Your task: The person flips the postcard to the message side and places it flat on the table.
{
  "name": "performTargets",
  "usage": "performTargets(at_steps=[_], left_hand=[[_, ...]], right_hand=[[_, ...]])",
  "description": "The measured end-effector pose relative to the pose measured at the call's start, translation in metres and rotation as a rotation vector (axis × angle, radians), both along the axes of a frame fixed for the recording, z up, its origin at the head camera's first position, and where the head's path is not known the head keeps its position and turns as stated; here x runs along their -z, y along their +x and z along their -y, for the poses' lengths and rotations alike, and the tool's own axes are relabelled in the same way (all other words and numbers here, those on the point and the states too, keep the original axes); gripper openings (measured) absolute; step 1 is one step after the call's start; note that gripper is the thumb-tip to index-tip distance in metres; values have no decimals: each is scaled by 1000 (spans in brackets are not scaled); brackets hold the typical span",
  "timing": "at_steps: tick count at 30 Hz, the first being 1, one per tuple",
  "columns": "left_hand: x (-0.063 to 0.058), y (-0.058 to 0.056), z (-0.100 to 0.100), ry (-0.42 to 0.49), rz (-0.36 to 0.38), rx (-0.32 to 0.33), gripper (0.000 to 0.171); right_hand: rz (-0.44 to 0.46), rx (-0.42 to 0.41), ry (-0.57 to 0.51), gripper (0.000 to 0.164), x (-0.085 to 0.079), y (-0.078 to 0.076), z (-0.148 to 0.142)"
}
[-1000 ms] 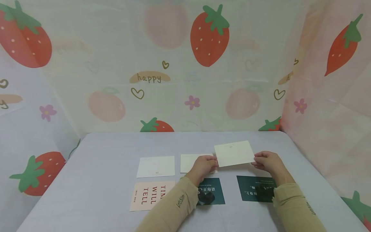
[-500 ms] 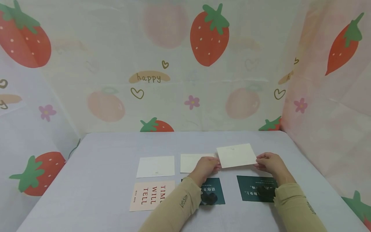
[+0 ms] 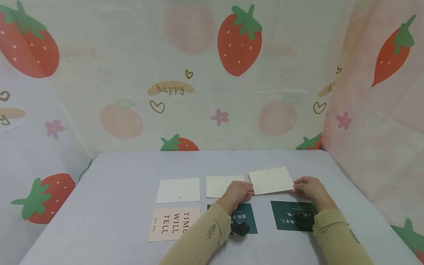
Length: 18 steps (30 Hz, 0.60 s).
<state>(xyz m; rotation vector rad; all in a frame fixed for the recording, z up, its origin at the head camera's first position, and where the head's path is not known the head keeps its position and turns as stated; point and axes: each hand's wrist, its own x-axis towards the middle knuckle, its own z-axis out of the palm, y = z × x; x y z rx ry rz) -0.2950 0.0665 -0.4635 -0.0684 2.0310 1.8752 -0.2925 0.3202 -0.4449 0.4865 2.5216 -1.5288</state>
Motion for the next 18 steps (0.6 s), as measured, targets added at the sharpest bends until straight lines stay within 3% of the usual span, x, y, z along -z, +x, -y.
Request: performTargets(at_steps=[6,18], left_hand=[[-3,2,-1,-45,-14,7,28],[-4,2,-2,-30,14,14,31]], right_hand=[[45,-31,-21,23,0,-1,-1],[68,-61,-26,18,-1,1,-3]])
